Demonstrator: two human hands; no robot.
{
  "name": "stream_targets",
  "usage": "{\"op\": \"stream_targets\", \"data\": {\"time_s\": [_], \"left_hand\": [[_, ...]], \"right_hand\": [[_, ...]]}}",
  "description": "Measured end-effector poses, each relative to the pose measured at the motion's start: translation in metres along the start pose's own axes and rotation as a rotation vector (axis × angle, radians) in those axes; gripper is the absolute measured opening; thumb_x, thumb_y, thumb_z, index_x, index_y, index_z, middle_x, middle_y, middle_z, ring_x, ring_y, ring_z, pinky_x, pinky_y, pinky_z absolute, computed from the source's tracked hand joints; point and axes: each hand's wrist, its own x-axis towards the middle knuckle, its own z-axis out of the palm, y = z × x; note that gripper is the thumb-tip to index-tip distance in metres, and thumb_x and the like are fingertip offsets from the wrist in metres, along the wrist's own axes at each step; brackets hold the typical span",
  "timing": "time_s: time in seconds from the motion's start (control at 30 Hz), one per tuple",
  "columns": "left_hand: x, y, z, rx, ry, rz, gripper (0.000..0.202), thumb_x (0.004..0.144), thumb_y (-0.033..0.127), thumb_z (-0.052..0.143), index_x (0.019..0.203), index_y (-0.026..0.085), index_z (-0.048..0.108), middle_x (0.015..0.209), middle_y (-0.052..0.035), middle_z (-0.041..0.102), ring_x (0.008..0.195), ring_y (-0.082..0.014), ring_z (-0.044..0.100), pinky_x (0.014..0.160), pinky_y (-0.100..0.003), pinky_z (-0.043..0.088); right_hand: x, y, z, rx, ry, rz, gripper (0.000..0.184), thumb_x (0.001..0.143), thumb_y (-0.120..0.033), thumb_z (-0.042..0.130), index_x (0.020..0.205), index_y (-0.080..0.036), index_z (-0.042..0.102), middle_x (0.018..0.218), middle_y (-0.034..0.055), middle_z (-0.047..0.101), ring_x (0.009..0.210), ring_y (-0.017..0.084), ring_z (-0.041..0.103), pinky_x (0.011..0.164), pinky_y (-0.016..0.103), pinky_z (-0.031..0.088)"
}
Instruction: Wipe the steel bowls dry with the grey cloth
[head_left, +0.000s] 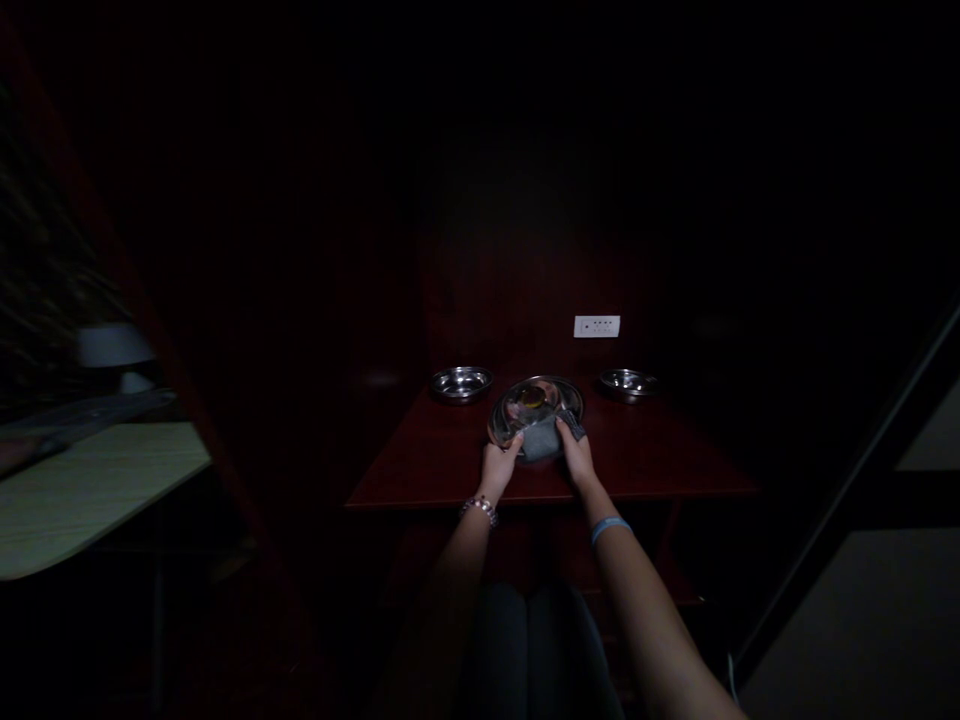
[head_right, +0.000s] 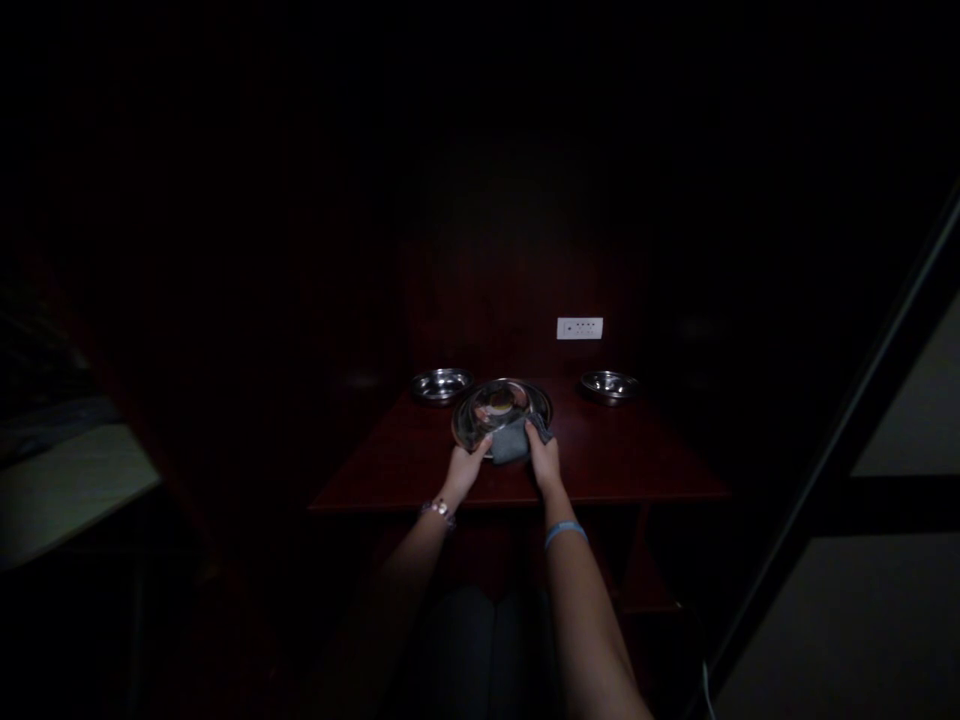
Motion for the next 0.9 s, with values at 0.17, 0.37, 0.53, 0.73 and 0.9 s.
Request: {"op": "stream_targets", "data": {"time_s": [0.17,0.37,0.53,0.73,0.9], "left_hand": [[0.004,-0.010,-0.001,0.049,-0.037,0.018,0.035,0.074,0.031,0.070,0.101,0.011,0.070,0.102,-0.0122,0.074,0.106,-0.0255,0.066,0.098,-0.038,0.048],[0.005,-0.015,-0.001,0.025,-0.076,0.031,0.036,0.076,0.034,0.067,0.103,0.010,0.070,0.102,-0.0122,0.074,0.100,-0.0240,0.068,0.091,-0.036,0.051],[0.004,-0.012,-0.001,0.063,-0.046,0.019,0.036,0.076,0.034,0.066,0.104,0.011,0.070,0.104,-0.0109,0.074,0.103,-0.0235,0.067,0.095,-0.036,0.049],[0.005,-0.010,-0.002,0.035,0.009,-0.009,0.036,0.076,0.031,0.067,0.107,0.012,0.068,0.111,-0.0100,0.072,0.111,-0.0233,0.063,0.102,-0.036,0.044],[0.008,-0.012,-0.002,-0.047,0.050,-0.007,0.043,0.077,0.031,0.067,0.116,0.013,0.064,0.122,-0.0113,0.067,0.115,-0.0234,0.061,0.100,-0.037,0.047]], "right_hand": [[0.001,0.002,-0.002,-0.079,0.027,-0.005,0.055,0.071,-0.055,0.067,0.109,-0.015,0.070,0.105,0.0073,0.074,0.106,0.028,0.065,0.095,0.039,0.049],[-0.001,0.001,-0.001,-0.098,0.080,0.029,0.056,0.068,-0.055,0.068,0.107,-0.015,0.071,0.102,0.0066,0.075,0.104,0.029,0.066,0.094,0.039,0.051],[-0.001,-0.001,0.000,-0.096,0.070,0.037,0.054,0.070,-0.054,0.068,0.107,-0.015,0.071,0.103,0.0065,0.074,0.105,0.029,0.066,0.095,0.040,0.050],[-0.003,-0.006,0.002,0.018,-0.009,0.056,0.056,0.067,-0.054,0.072,0.107,-0.014,0.071,0.106,0.0079,0.073,0.106,0.029,0.066,0.096,0.041,0.051],[-0.005,-0.009,0.002,0.002,-0.088,0.069,0.053,0.067,-0.056,0.073,0.100,-0.014,0.073,0.101,0.0087,0.075,0.103,0.029,0.067,0.096,0.043,0.051]]}}
